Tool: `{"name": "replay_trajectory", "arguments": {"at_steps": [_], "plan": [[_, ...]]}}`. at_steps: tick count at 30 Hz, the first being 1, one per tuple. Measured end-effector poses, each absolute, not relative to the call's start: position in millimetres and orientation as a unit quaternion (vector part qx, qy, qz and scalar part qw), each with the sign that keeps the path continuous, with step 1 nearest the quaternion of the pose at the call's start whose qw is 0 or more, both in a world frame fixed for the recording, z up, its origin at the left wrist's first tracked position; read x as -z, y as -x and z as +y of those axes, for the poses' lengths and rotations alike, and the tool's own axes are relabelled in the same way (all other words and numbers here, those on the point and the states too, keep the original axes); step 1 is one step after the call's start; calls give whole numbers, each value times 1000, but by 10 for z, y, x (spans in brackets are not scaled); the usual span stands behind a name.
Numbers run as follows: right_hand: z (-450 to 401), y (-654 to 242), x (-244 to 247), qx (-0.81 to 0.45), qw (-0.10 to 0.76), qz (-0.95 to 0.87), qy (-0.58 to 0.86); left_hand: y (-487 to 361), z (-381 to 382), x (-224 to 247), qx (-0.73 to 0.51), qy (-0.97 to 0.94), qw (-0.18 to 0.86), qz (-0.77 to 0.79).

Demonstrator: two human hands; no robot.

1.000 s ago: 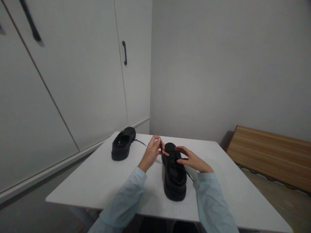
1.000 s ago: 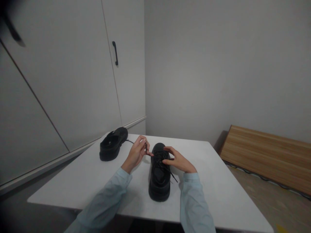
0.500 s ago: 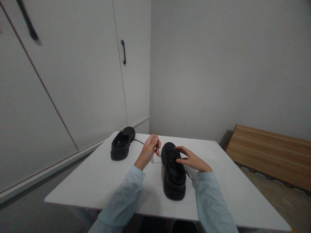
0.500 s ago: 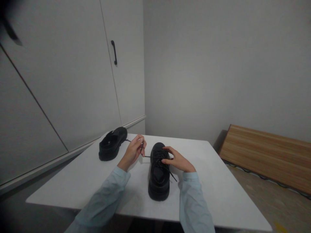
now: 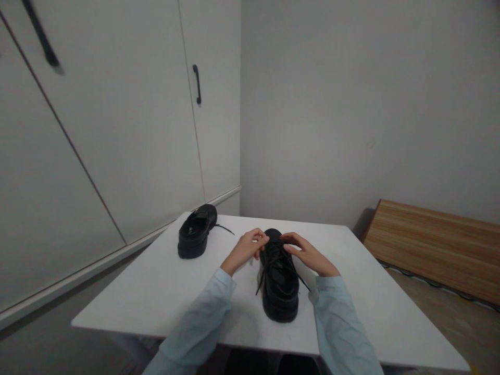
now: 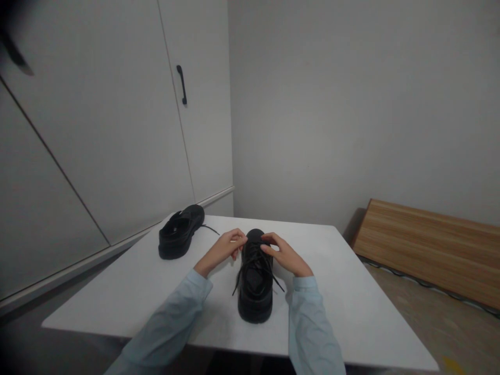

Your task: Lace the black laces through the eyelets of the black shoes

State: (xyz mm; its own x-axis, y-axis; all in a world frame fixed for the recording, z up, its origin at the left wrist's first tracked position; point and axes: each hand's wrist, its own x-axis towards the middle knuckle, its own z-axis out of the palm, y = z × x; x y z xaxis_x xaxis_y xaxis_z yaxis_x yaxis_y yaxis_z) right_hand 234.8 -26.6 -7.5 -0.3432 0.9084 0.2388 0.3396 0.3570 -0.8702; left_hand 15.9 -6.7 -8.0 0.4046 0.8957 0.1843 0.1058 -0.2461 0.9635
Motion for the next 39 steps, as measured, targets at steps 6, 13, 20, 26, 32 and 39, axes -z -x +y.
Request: {"name": "replay_trajectory", "arguments": {"at_steps": [6, 13, 20, 26, 32, 39], "plan": [[-102, -2316, 199, -342, 444, -682, 470, -224, -22, 181, -427, -695, 386, 431], [-39, -2227, 223, -297, 468, -688, 469, -325, -35, 190, -439, -681, 404, 424], [9, -2186, 304, -295, 488, -667, 479, -369, -8, 237, -442, -668, 419, 427], [25, -2253, 382, -254, 484, -685, 482, -355, 17, 293, -448, -659, 428, 427], [25, -2327, 409, -233, 476, -693, 489, -331, 23, 314, -429, -656, 428, 449], [39, -2371, 446, -229, 454, -694, 510, -311, 8, 284, -411, -655, 431, 465]]}}
